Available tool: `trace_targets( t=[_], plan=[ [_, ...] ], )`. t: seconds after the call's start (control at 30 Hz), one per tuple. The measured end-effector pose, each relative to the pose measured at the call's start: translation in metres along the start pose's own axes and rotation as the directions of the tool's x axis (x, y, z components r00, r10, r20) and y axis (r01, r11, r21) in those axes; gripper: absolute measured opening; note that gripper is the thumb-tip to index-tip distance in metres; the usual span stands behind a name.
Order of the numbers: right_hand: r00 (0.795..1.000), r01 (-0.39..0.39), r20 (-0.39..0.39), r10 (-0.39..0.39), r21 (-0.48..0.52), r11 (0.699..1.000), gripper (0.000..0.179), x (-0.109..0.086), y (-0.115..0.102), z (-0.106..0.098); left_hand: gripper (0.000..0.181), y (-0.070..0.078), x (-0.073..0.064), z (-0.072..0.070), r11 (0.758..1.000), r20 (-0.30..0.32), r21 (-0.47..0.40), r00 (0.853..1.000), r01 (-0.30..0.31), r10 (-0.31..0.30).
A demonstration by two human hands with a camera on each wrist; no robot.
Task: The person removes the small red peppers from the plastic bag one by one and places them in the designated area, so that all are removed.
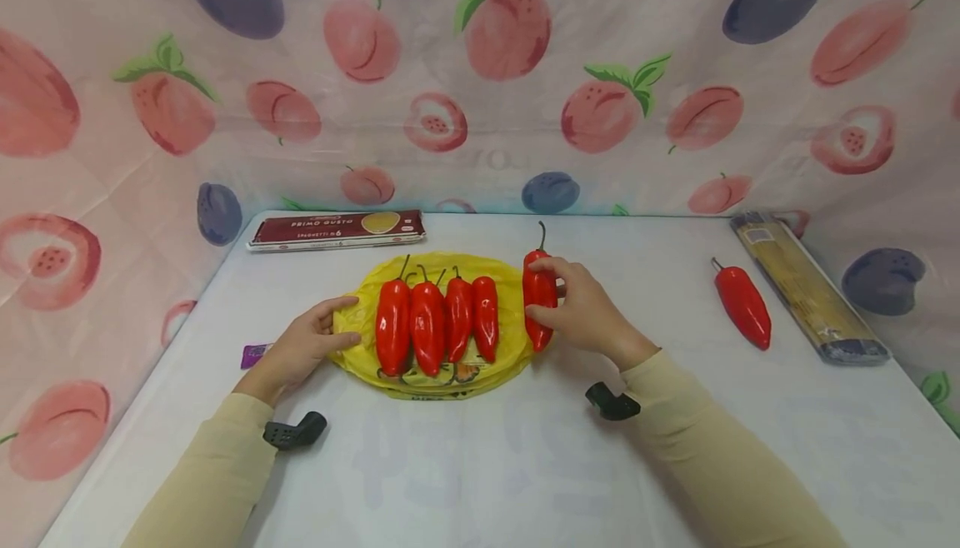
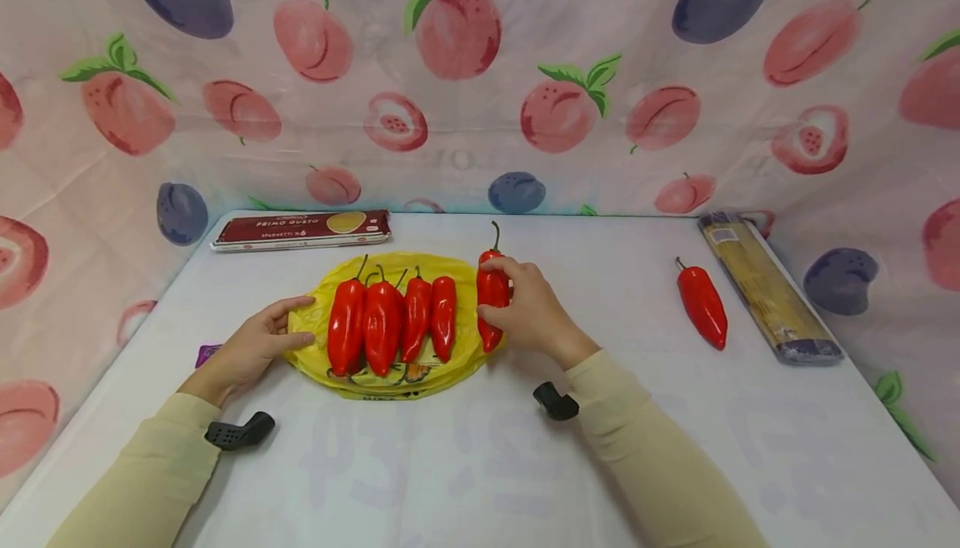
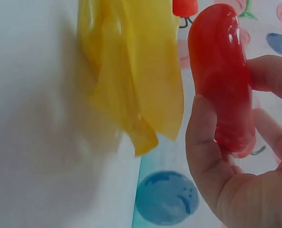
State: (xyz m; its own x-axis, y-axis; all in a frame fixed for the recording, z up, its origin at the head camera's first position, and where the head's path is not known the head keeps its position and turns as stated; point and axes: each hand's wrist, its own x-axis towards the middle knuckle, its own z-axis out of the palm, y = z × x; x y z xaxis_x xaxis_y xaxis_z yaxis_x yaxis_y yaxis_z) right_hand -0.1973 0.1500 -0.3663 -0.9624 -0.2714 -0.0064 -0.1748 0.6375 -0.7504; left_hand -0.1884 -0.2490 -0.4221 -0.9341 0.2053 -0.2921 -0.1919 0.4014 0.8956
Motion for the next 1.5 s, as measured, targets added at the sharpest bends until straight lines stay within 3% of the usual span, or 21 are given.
trace_targets(
  t=[0.6,0.97,1.5],
  plan=[
    [0.995,-0.100,-0.024,0.099,-0.044,0.994,0.064,-0.017,0.035,-0.035,0.073,0.001,-0.002,0.000,1.000,0.004,-0.021,1.000,-0.004,0.005],
    [0.980,-0.197,-0.031,0.195,-0.062,0.978,0.071,-0.027,0.052,-0.056,0.073,0.001,-0.002,0.000,1.000,-0.003,-0.022,1.000,-0.003,0.003],
    [0.967,-0.257,-0.019,0.256,-0.079,0.963,0.075,-0.042,0.076,-0.079,0.073,0.000,0.000,0.000,1.000,-0.008,-0.008,1.000,-0.003,0.003]
  ],
)
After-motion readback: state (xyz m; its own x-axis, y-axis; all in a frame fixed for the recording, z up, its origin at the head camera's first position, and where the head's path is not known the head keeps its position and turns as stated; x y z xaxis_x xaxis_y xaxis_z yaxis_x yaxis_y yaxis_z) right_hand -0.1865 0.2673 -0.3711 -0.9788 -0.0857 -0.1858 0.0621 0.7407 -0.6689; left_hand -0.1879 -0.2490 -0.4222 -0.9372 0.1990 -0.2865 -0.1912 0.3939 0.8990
